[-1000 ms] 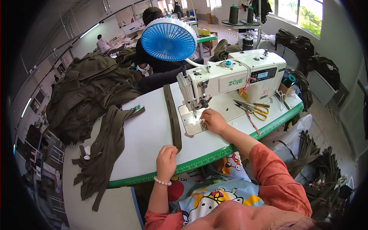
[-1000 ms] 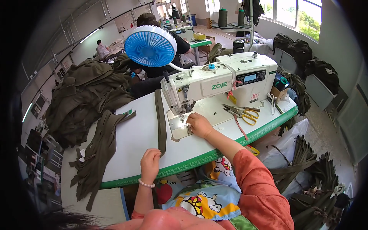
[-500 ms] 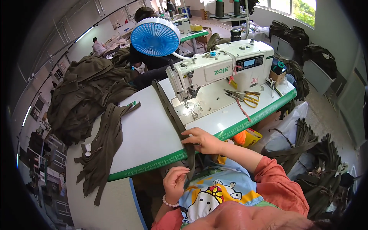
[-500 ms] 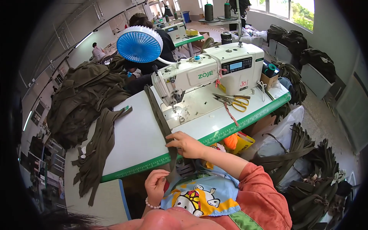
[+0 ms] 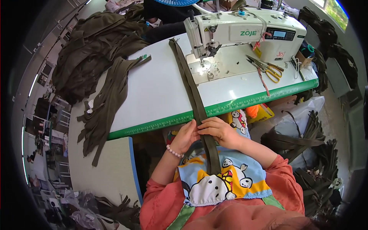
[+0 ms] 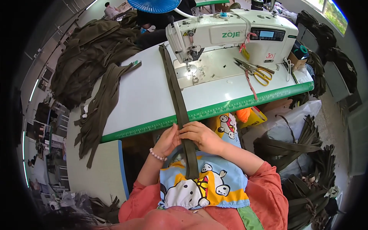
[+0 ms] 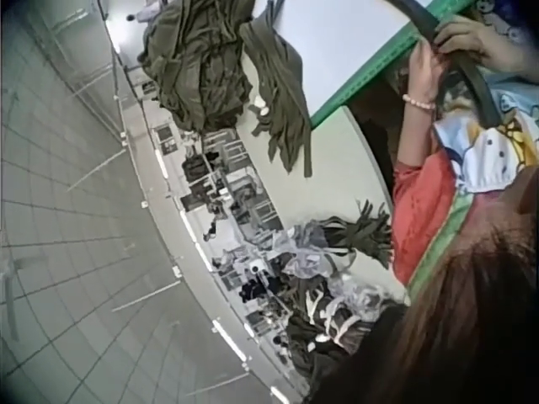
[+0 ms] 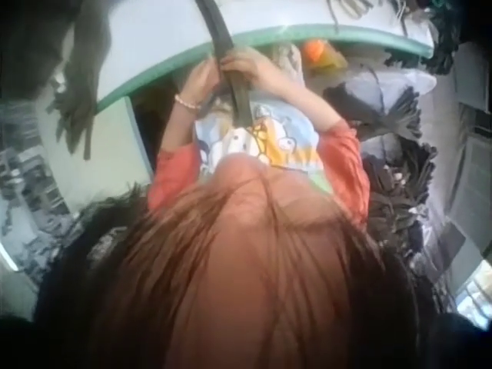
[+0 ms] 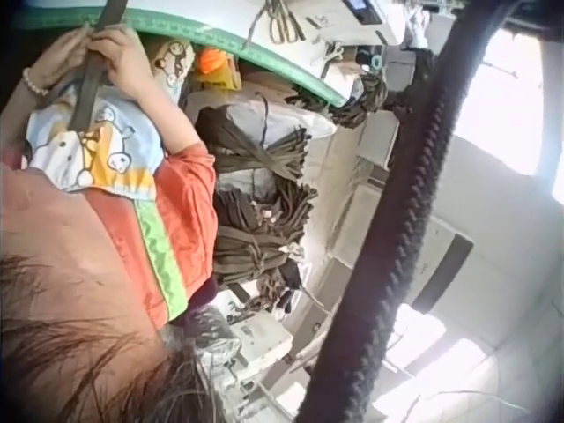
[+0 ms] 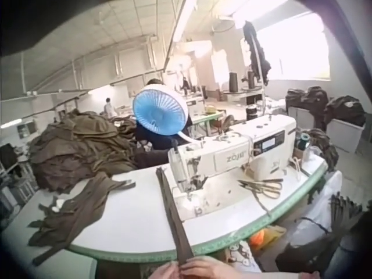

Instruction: Sewing green fabric straps using an industrial sewing machine.

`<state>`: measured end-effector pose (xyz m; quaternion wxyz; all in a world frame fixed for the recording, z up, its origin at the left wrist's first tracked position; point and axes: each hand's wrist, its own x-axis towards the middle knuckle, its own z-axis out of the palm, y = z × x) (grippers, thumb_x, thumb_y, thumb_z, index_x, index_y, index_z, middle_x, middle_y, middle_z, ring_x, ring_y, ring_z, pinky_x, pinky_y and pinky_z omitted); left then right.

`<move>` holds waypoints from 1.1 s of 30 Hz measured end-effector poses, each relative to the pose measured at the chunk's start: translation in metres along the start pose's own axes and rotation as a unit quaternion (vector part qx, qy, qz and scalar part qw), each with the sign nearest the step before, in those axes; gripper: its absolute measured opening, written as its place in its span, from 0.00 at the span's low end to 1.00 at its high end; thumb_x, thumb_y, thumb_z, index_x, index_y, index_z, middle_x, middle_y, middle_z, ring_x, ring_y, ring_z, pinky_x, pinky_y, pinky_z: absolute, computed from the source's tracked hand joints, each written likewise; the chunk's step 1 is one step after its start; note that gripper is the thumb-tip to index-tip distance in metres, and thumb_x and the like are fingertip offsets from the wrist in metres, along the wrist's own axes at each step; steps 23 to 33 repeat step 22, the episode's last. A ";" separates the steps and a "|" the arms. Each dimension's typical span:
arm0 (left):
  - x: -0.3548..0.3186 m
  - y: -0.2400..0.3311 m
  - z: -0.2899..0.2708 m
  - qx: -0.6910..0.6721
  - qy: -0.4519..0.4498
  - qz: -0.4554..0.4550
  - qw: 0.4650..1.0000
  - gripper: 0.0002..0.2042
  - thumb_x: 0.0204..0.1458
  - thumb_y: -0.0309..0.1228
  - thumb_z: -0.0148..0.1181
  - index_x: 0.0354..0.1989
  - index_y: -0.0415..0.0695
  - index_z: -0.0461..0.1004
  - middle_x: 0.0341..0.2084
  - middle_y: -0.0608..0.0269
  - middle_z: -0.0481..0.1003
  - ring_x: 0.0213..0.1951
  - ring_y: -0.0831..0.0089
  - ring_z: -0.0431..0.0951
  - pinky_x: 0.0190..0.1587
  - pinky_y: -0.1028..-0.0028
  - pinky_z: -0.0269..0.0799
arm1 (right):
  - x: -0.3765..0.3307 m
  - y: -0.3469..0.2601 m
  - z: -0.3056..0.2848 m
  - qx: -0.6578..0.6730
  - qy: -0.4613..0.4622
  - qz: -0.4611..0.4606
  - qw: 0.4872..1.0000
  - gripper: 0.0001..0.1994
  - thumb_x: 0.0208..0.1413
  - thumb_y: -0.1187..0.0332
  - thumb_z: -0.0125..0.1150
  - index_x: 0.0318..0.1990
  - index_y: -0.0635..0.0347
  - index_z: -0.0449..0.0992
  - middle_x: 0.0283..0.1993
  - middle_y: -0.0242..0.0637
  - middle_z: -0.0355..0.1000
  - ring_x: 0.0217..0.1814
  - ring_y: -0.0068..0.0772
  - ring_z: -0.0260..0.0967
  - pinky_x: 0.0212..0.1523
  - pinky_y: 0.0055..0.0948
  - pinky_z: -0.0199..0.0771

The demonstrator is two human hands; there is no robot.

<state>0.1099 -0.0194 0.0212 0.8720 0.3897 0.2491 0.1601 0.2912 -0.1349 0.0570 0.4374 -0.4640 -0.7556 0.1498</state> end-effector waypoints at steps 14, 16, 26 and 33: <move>0.123 0.114 -0.002 -0.055 0.097 0.058 0.992 0.14 0.60 0.26 0.53 0.50 0.29 0.65 0.48 0.47 0.73 0.52 0.57 0.75 0.56 0.61 0.73 | -0.027 0.020 0.010 0.075 -0.037 -0.009 0.996 0.20 0.39 0.86 0.54 0.42 0.60 0.79 0.52 0.37 0.72 0.57 0.42 0.66 0.54 0.37 0.71; 0.131 0.117 -0.003 -0.067 0.101 0.069 0.990 0.15 0.60 0.26 0.53 0.50 0.29 0.65 0.48 0.47 0.73 0.52 0.56 0.74 0.57 0.61 0.72 | -0.030 0.010 0.010 0.135 0.061 0.070 0.986 0.20 0.41 0.86 0.52 0.44 0.59 0.78 0.55 0.38 0.70 0.58 0.41 0.65 0.56 0.37 0.69; 0.146 0.115 -0.001 -0.094 0.099 0.092 0.986 0.22 0.60 0.28 0.54 0.58 0.28 0.57 0.50 0.49 0.72 0.54 0.50 0.73 0.59 0.57 0.69 | -0.041 0.018 0.014 0.459 0.173 0.445 0.749 0.25 0.61 0.71 0.52 0.66 0.48 0.59 0.72 0.40 0.49 0.64 0.41 0.59 0.59 0.38 0.65; 0.146 0.115 -0.001 -0.094 0.099 0.092 0.986 0.22 0.60 0.28 0.54 0.58 0.28 0.57 0.50 0.49 0.72 0.54 0.50 0.73 0.59 0.57 0.69 | -0.041 0.018 0.014 0.459 0.173 0.445 0.749 0.25 0.61 0.71 0.52 0.66 0.48 0.59 0.72 0.40 0.49 0.64 0.41 0.59 0.59 0.38 0.65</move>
